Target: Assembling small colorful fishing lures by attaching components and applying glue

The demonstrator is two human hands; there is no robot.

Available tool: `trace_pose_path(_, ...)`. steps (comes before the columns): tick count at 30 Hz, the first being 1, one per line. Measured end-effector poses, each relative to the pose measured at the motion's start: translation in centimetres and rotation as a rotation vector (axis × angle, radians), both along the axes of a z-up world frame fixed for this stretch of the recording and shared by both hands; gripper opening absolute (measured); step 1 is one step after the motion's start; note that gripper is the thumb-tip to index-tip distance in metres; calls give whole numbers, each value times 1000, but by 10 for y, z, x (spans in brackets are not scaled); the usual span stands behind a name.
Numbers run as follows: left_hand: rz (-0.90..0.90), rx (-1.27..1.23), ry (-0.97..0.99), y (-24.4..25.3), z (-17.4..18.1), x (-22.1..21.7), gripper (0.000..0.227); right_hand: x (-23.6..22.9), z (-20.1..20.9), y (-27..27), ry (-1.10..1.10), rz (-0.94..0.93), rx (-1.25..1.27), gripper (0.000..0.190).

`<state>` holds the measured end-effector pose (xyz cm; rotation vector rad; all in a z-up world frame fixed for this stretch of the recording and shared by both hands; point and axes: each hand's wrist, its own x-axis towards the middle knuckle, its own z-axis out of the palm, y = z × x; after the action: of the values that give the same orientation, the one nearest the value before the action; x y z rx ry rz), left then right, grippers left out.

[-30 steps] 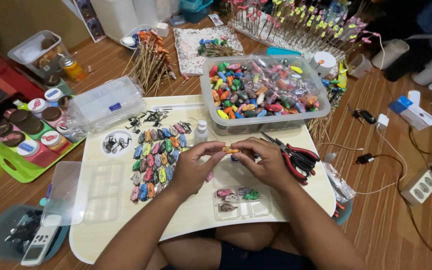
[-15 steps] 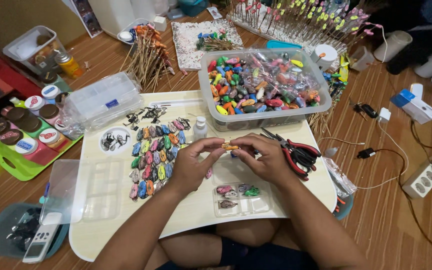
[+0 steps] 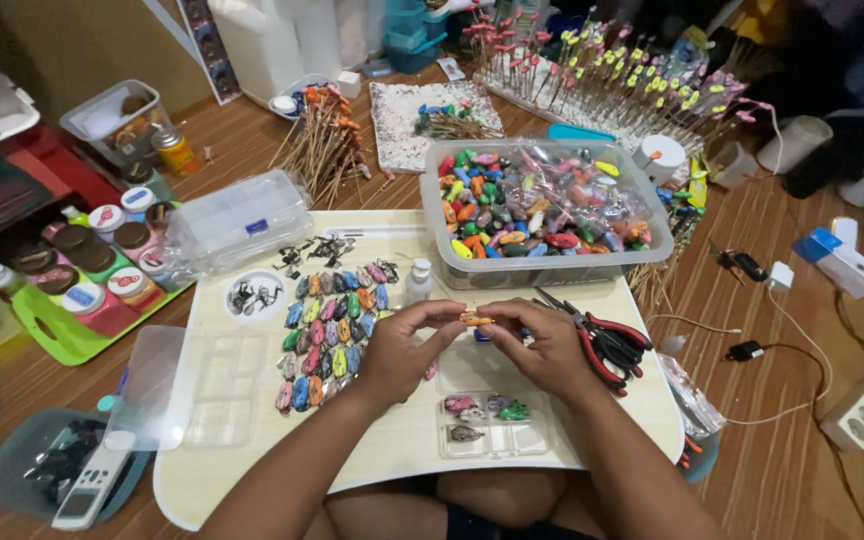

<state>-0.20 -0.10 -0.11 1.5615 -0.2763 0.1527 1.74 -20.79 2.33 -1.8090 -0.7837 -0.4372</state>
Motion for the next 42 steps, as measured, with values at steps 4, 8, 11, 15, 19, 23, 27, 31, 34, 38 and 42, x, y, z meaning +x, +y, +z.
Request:
trace_pose_path(4, 12, -8, -10, -1, -2, 1, 25, 0, 1, 1, -5, 12, 8, 18)
trace_pose_path(8, 5, 8, 25, -2, -13, 9, 27, 2, 0, 2, 18, -19, 8, 19)
trace_pose_path(11, -6, -4, 52, -2, -10, 8, 28, 1, 0, 2, 15, -30, -1, 19)
trace_pose_path(15, -12, 11, 31, -2, -13, 12, 28, 4, -4, 1, 27, -44, -7, 18)
trace_pose_path(19, -8, 17, 49, -1, -12, 10, 28, 2, -3, 2, 31, -36, 14, 18)
trace_pose_path(23, -8, 10, 60, -2, -15, 11, 27, 2, -1, 2, 21, -32, 20, 19)
trace_pose_path(27, -4, 15, 69, -3, -15, 10, 27, 3, -1, 1, 4, -44, -4, 20)
trace_pose_path(31, -9, -7, 55, -1, -7, 6, 27, 3, 0, 3, -16, -26, -19, 20)
trace_pose_path(34, -13, -11, 59, -1, -3, 4, 27, 3, 1, 5, -54, 0, -41, 21)
trace_pose_path(38, -30, -43, 57, -3, -10, 8, 27, 5, -9, -2, -69, -42, -33, 15)
trace_pose_path(42, -55, -43, 25, 1, -7, 6, 27, 4, -13, 0, -66, -72, -3, 17)
